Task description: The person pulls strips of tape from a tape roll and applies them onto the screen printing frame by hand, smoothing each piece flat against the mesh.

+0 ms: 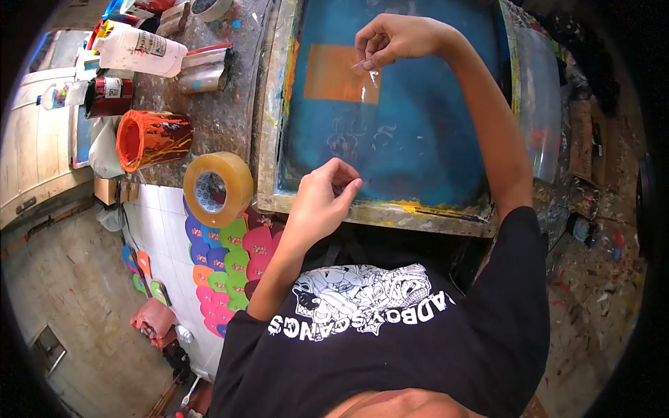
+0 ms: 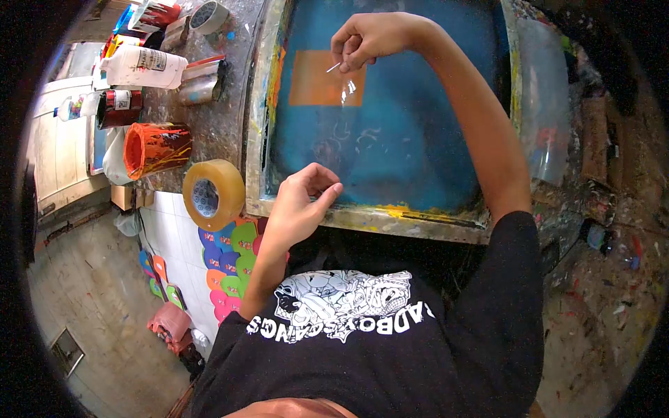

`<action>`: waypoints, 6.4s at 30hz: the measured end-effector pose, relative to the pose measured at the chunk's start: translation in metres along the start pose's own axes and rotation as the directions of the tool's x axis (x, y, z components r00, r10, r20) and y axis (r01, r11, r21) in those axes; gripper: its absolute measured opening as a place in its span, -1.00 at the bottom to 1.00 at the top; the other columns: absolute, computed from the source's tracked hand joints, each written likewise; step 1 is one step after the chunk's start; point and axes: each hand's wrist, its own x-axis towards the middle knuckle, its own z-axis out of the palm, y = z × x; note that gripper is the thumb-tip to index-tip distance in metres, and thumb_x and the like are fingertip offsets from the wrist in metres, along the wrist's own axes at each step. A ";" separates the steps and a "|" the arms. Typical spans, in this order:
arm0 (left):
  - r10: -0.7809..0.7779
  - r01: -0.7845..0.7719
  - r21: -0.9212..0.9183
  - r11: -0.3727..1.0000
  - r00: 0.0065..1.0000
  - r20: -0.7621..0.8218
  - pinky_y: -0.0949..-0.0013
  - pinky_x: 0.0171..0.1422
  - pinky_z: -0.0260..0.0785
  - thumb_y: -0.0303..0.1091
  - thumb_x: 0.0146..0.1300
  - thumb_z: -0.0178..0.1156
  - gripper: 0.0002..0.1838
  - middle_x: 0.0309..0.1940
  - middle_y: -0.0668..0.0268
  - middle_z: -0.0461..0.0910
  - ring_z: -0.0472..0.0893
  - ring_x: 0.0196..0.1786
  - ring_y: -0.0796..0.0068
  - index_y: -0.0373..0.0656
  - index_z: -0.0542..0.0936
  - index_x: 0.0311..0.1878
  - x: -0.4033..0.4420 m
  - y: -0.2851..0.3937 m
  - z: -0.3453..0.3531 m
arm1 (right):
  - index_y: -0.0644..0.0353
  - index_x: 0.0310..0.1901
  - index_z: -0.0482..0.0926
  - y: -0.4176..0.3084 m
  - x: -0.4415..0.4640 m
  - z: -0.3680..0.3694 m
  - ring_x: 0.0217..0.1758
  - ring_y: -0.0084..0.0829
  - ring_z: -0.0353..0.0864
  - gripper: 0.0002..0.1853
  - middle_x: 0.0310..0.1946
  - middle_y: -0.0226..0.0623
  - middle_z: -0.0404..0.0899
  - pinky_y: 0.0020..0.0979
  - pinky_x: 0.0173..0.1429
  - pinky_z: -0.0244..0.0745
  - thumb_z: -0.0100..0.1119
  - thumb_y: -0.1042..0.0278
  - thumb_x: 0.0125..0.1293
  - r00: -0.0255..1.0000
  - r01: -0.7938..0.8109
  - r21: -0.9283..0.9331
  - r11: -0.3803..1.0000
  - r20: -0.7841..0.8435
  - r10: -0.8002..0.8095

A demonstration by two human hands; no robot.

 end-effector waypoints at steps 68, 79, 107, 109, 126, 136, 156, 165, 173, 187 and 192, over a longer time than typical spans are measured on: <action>0.599 -0.075 0.760 0.645 0.668 -0.442 0.00 0.25 0.40 -0.39 -0.05 0.35 -0.59 -0.04 0.09 0.62 0.59 0.09 0.04 -0.16 0.64 -0.03 -0.108 -0.059 -0.103 | 0.41 0.05 0.65 -0.115 0.027 0.224 0.34 -0.06 0.50 -0.26 0.09 0.00 0.62 -0.07 0.47 0.29 0.42 -0.19 0.12 0.737 0.263 -0.597 0.758 -0.382 -0.557; 0.527 -0.222 0.838 0.498 0.845 -0.089 0.05 0.07 0.43 -0.16 0.10 0.55 -0.55 -0.34 0.11 0.56 0.61 -0.18 0.03 -0.28 0.57 -0.17 -0.127 -0.063 -0.156 | 0.22 -0.29 0.73 -0.126 0.049 0.301 0.02 -0.21 0.64 -0.85 -0.25 -0.28 0.69 -0.12 0.29 0.43 0.37 0.33 0.18 0.497 0.233 -0.509 0.829 -0.671 -0.551; 0.700 -0.532 0.830 -0.170 0.527 0.482 0.19 -0.35 0.52 0.35 0.40 0.17 -0.45 0.02 0.24 0.54 0.63 -0.43 0.26 0.45 0.53 0.37 -0.207 0.152 -0.158 | -0.07 -0.19 0.70 -0.035 -0.311 0.168 -0.34 -0.53 0.49 -0.77 -0.39 -0.54 0.59 -0.54 -0.32 0.34 0.61 0.31 0.19 0.308 0.661 -0.140 0.737 -0.845 -0.437; 0.761 -0.506 0.854 -0.119 0.506 0.406 0.28 -0.34 0.60 -0.01 0.46 0.20 -0.52 0.26 0.45 0.63 0.78 -0.27 0.20 0.36 0.56 0.43 -0.212 0.149 -0.150 | -0.10 -0.23 0.69 -0.038 -0.318 0.174 -0.28 -0.56 0.49 -0.79 -0.40 -0.59 0.58 -0.58 -0.29 0.29 0.61 0.21 0.21 0.183 0.689 -0.253 0.679 -0.846 -0.501; 0.808 -0.601 0.796 -0.078 0.430 0.403 0.35 -0.30 0.56 -0.15 0.40 0.28 -0.46 0.21 0.34 0.65 0.78 -0.24 0.20 0.38 0.55 0.44 -0.222 0.104 -0.171 | 0.31 -0.41 0.71 -0.009 -0.158 0.222 -0.35 -0.40 0.63 -0.90 -0.48 -0.25 0.65 -0.43 -0.29 0.51 0.43 0.60 0.26 0.696 0.535 0.613 0.581 -0.710 0.108; 0.812 -0.387 0.921 0.036 0.548 0.199 0.51 -0.41 0.34 -0.42 0.19 0.48 -0.66 0.06 0.24 0.77 0.44 -0.51 0.57 0.08 0.80 0.05 -0.117 -0.059 -0.173 | 0.31 -0.02 0.76 -0.068 -0.204 0.110 0.04 -0.41 0.69 -0.80 -0.02 -0.20 0.72 -0.44 0.12 0.57 0.39 0.64 0.33 0.466 0.065 -0.055 0.996 -0.881 -0.079; 0.510 -0.571 -0.052 0.820 0.768 -0.387 0.11 0.39 0.47 -0.10 0.09 0.63 -0.03 0.28 -0.10 0.56 0.64 0.28 0.04 -0.36 0.31 0.42 -0.019 0.045 -0.013 | 0.13 0.22 0.71 -0.184 -0.106 0.070 -0.25 -0.26 0.58 -0.45 -0.31 -0.19 0.53 -0.26 -0.16 0.51 0.37 0.65 0.13 0.773 0.194 -0.761 0.619 -0.269 -0.574; 0.125 -0.138 -0.440 0.887 0.990 -0.057 0.34 0.12 0.64 -0.48 0.44 0.34 -0.85 -0.11 0.23 0.69 0.74 0.07 0.35 -0.29 0.55 -0.08 -0.020 -0.006 -0.019 | 0.34 -0.07 0.68 -0.089 -0.035 0.002 -0.16 -0.56 0.68 -0.75 -0.29 -0.38 0.70 -0.44 0.02 0.61 0.46 0.38 0.33 0.951 0.239 -0.225 0.944 -0.143 -0.275; -0.027 0.023 -0.060 0.998 0.997 -0.075 0.46 -0.01 0.53 -0.44 0.42 0.35 -0.85 -0.28 0.29 0.74 0.70 -0.16 0.59 -0.32 0.60 -0.16 -0.011 -0.012 -0.027 | 0.30 -0.11 0.72 -0.018 0.034 -0.007 -0.12 -0.61 0.71 -0.77 -0.28 -0.42 0.74 -0.47 0.01 0.59 0.43 0.29 0.38 0.989 0.134 0.028 0.991 0.059 -0.136; -0.053 0.062 0.126 0.990 0.996 -0.075 0.44 -0.16 0.53 -0.43 0.37 0.37 -0.81 -0.35 0.21 0.78 0.73 -0.27 0.58 -0.37 0.61 -0.14 0.011 -0.020 -0.031 | 0.27 -0.14 0.77 0.016 0.041 0.002 -0.18 -0.53 0.71 -0.80 -0.28 -0.33 0.80 -0.41 -0.05 0.56 0.44 0.37 0.25 0.992 0.110 -0.080 0.991 -0.052 -0.115; -0.101 0.104 0.123 0.987 0.995 -0.025 0.44 -0.24 0.47 -0.43 0.36 0.38 -0.75 -0.39 0.22 0.76 0.69 -0.31 0.64 -0.40 0.56 -0.07 0.010 -0.023 -0.031 | 0.23 -0.26 0.79 0.016 0.040 0.010 -0.22 -0.40 0.66 -0.81 -0.32 -0.25 0.74 -0.33 -0.09 0.56 0.42 0.35 0.10 0.979 0.097 -0.260 0.961 -0.150 -0.139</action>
